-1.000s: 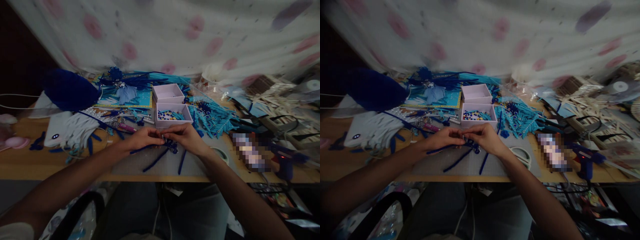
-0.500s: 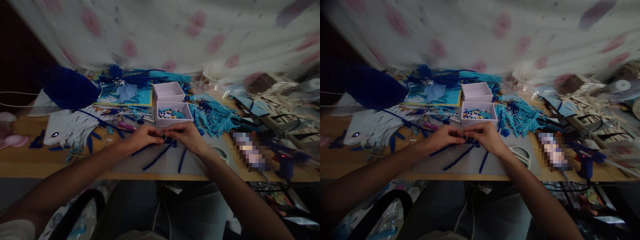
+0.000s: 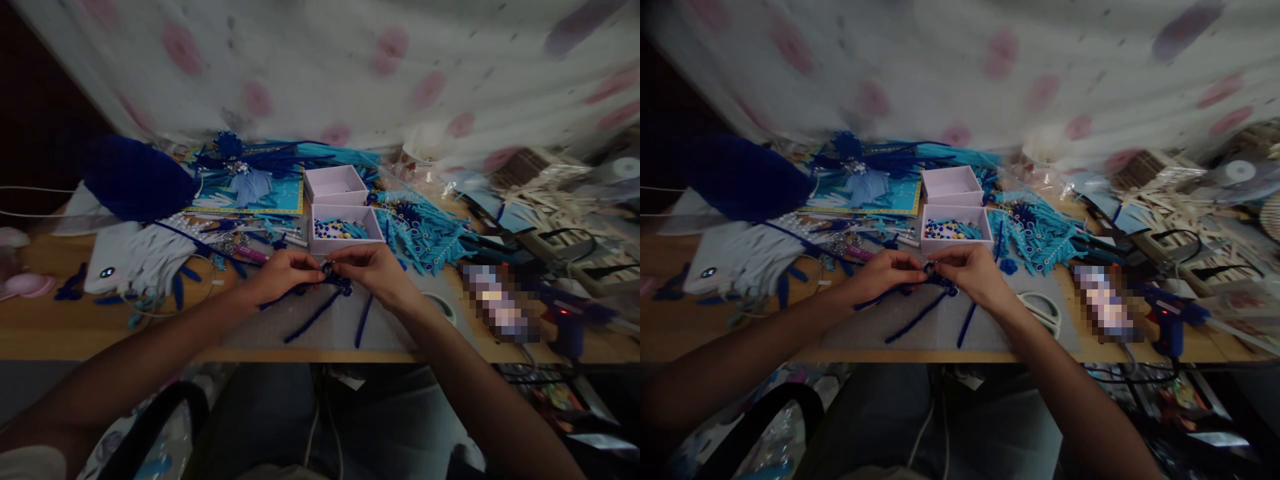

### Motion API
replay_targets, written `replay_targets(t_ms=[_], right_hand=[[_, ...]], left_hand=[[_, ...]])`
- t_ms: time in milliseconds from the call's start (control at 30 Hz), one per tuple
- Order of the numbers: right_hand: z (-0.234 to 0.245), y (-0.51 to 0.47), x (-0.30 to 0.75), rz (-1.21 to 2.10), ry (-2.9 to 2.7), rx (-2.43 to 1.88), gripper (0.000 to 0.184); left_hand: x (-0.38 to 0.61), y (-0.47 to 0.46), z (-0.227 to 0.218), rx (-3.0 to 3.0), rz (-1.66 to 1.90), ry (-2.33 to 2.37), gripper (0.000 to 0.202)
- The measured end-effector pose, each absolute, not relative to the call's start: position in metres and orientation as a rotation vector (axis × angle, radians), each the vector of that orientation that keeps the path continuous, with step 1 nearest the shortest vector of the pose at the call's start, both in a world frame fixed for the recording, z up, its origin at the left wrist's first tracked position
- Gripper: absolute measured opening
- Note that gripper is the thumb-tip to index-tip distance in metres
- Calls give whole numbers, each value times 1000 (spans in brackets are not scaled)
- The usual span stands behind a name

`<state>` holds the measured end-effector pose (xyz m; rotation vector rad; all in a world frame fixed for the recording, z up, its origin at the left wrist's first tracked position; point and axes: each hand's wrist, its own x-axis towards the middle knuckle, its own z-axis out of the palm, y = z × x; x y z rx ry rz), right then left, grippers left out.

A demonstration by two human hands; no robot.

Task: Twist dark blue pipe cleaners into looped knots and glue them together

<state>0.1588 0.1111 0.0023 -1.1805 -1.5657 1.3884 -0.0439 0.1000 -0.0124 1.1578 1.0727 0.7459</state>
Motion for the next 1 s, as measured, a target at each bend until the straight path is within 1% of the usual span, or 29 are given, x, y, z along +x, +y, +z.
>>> replay_targets(t_ms=[200,600,733,1000], right_hand=[[9,111,154,1381,-1486,-1274,20],[18,114,150,1599,-1345,-1239,17],[16,117,151,1530,-1382,-1290,15],[18,119,156,1405,-1529,-1305,20]], left_hand=[[-44,99,-14,1140,786,1060,19],[-45,99,-16,1138,811,1022,21],[-44,98,-13,1055,828,1032,22],[-45,99,-14,932,831,987,27]])
